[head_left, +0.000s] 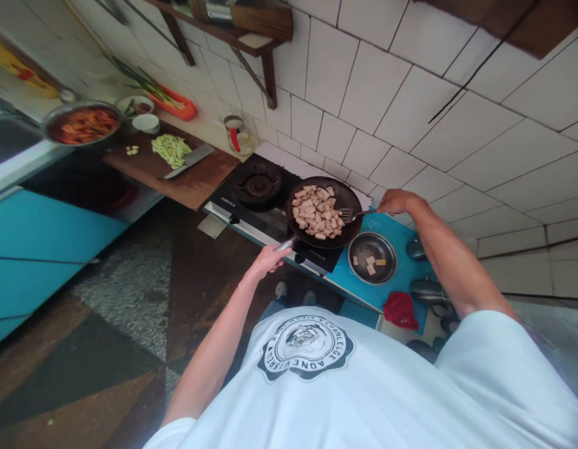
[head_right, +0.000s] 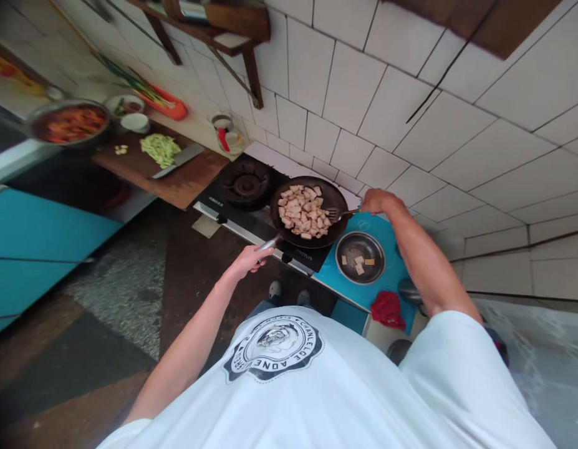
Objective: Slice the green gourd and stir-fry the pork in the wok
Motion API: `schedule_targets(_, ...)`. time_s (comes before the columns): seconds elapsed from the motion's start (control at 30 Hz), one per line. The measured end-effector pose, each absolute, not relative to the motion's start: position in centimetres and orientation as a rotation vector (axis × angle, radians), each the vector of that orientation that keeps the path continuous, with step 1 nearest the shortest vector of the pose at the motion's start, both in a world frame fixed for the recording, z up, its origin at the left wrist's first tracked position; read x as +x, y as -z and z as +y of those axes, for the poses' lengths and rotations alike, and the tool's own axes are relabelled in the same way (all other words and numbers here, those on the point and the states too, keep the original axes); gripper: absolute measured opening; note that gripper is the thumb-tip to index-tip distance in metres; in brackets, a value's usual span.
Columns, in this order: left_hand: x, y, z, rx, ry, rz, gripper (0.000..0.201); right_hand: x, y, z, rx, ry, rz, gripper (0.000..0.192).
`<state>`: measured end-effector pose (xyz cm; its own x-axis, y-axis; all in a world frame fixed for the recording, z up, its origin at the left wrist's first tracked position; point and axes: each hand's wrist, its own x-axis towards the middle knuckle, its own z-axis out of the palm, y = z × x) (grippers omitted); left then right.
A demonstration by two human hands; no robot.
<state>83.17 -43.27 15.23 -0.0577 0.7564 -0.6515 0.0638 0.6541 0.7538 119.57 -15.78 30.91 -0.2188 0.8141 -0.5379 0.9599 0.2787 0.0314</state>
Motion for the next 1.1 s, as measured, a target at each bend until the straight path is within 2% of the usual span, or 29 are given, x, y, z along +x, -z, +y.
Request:
schedule_targets(0.07,83.1,-15.1,-43.3,0.703,-0.655,1.539,0.046,119.2,-27.7,-15.8,1.583,0.693,2.097,0.037)
schedule_targets(0.13,83.1,-15.0,-43.3,0.705,-0.661,1.534,0.045,118.7,-25.0,-17.3,1.616,0.83,2.138,0.045)
schedule_targets(0.23,83.0,-14.9,-43.4,0.706,-0.645,1.55,0.045,117.9,-23.3,-20.8,1.627,0.744,2.295,0.043)
schedule_targets(0.37,82.9,-14.8,-43.4,0.727,-0.644,1.548,0.046,117.2,-25.4,-26.1,1.568,0.29,2.389,0.04)
schedule_targets(0.47,82.8,-14.8,-43.4,0.736,-0.641,1.546,0.048,117.2,-28.1,-29.3,1.491,0.079,2.337,0.043)
schedule_targets(0.87,82.9,-15.1,-43.3,0.707,-0.627,1.534,0.05,121.0,-38.7,-29.9,1.351,-0.069,2.321,0.043)
schedule_targets(0.97,82.9,-15.1,-43.2,0.722,-0.63,1.528,0.048,120.0,-38.5,-30.4,1.274,-0.011,2.282,0.038)
schedule_targets(1.1,82.8,-15.4,-43.2,0.744,-0.612,1.522,0.046,116.1,-33.6,-32.6,1.35,0.04,2.245,0.039)
